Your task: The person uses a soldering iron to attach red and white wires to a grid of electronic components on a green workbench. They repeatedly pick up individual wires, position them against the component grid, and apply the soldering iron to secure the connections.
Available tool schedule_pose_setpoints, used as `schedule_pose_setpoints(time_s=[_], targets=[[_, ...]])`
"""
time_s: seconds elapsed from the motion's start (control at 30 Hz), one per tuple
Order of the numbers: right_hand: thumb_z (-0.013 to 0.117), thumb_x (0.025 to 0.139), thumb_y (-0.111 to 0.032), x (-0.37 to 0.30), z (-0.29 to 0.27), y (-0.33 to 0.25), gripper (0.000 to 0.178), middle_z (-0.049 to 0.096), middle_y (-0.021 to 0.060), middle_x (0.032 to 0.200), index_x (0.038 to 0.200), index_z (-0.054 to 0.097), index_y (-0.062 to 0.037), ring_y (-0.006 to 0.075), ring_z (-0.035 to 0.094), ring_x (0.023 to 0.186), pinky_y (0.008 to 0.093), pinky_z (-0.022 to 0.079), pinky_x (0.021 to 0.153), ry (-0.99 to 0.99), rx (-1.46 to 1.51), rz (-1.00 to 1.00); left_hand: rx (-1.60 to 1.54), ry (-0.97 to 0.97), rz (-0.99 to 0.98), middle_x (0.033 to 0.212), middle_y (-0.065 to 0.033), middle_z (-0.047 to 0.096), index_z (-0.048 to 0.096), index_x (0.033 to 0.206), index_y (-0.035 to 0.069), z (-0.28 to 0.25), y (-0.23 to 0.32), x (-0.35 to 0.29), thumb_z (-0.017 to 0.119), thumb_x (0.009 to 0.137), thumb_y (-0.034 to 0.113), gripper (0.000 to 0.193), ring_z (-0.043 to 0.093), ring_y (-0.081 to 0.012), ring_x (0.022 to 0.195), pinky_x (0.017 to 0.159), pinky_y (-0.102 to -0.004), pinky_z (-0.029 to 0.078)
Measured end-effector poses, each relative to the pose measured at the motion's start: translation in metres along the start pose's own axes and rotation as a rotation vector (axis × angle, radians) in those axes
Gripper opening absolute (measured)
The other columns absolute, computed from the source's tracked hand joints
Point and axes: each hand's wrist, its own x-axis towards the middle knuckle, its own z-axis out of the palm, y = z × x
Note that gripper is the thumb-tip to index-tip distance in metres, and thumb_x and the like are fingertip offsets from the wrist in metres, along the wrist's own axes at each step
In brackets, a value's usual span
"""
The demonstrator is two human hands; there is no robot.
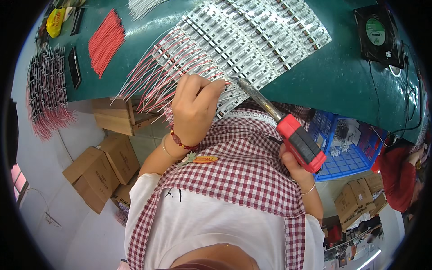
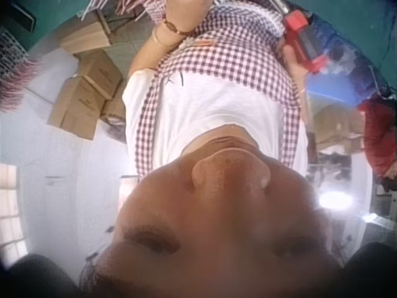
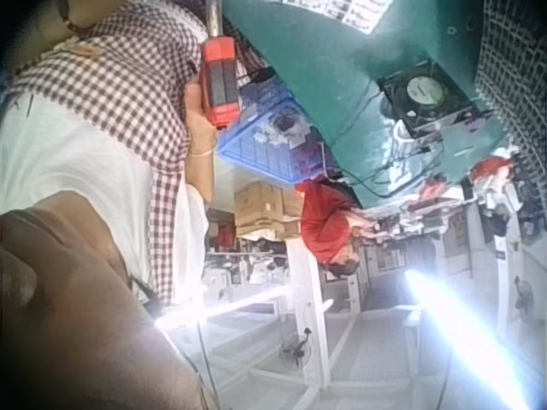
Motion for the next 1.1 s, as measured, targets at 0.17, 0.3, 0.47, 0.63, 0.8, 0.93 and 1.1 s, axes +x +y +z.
schedule_pose_setpoints(time_s=[0.17, 0.3, 0.47, 0.63, 0.8, 0.93, 1.1], targets=[[0.071, 0.085, -0.031, 0.005, -0.003, 0.002, 0.028, 0.065, 0.0048, 0.077, 0.087, 0.068, -0.0035, 0.0173, 0.062, 0.069, 0.0290, 0.048, 0.062, -0.016, -0.174, -0.122, 0.022, 0.015, -0.014, 0.072, -0.0046, 0.051, 0.070, 0.085, 0.004, 0.001, 0.001, -0.002, 0.074, 0.070, -0.004, 0.018, 0.051, -0.0205, 0.068, 0.056, -0.0321, 0.042], [0.071, 0.083, -0.028, 0.003, -0.007, 0.013, 0.024, 0.066, 0.0075, 0.078, 0.088, 0.069, -0.0052, 0.0218, 0.064, 0.069, 0.0306, 0.049, 0.061, 0.001, -0.329, -0.200, 0.004, 0.032, -0.010, 0.072, -0.0046, 0.050, 0.070, 0.085, 0.004, 0.001, 0.001, -0.003, 0.074, 0.070, -0.004, 0.017, 0.051, -0.0204, 0.068, 0.056, -0.0320, 0.042], [0.070, 0.082, -0.026, 0.005, -0.013, 0.014, 0.022, 0.066, 0.0077, 0.081, 0.090, 0.069, -0.0052, 0.0231, 0.063, 0.070, 0.0315, 0.049, 0.061, -0.038, -0.543, -0.248, 0.025, 0.035, -0.011, 0.072, -0.0046, 0.050, 0.070, 0.084, 0.004, 0.003, 0.002, -0.001, 0.075, 0.070, -0.002, 0.016, 0.051, -0.0208, 0.068, 0.056, -0.0323, 0.042], [0.070, 0.083, -0.025, -0.004, -0.010, 0.013, 0.022, 0.066, 0.0069, 0.081, 0.090, 0.069, -0.0037, 0.0215, 0.063, 0.069, 0.0313, 0.049, 0.061, 0.018, -0.312, -0.177, 0.037, 0.012, -0.024, 0.072, -0.0050, 0.050, 0.068, 0.084, 0.004, 0.001, 0.003, 0.000, 0.075, 0.071, -0.001, 0.016, 0.050, -0.0217, 0.068, 0.058, -0.0330, 0.042], [0.071, 0.083, -0.023, -0.001, -0.012, 0.003, 0.021, 0.066, 0.0064, 0.081, 0.089, 0.069, -0.0033, 0.0202, 0.063, 0.068, 0.0320, 0.050, 0.061, -0.057, -0.233, -0.134, 0.024, 0.015, -0.014, 0.072, -0.0052, 0.049, 0.068, 0.084, 0.004, 0.002, 0.001, 0.000, 0.075, 0.071, -0.002, 0.016, 0.050, -0.0224, 0.069, 0.059, -0.0339, 0.042], [0.072, 0.081, -0.021, 0.005, -0.009, 0.011, 0.018, 0.065, 0.0088, 0.079, 0.088, 0.068, -0.0040, 0.0236, 0.063, 0.066, 0.0331, 0.049, 0.059, -0.022, -0.459, -0.259, 0.036, -0.003, -0.012, 0.072, -0.0056, 0.048, 0.067, 0.084, 0.004, 0.001, 0.003, 0.000, 0.075, 0.071, -0.002, 0.016, 0.050, -0.0229, 0.069, 0.060, -0.0343, 0.042], [0.072, 0.079, -0.018, 0.006, -0.005, 0.009, 0.018, 0.064, 0.0109, 0.078, 0.089, 0.068, -0.0039, 0.0262, 0.063, 0.065, 0.0338, 0.049, 0.057, -0.009, -0.562, -0.287, 0.017, 0.007, -0.015, 0.073, -0.0061, 0.048, 0.067, 0.085, 0.004, 0.001, 0.003, 0.001, 0.075, 0.071, -0.002, 0.017, 0.050, -0.0233, 0.069, 0.060, -0.0345, 0.042]])
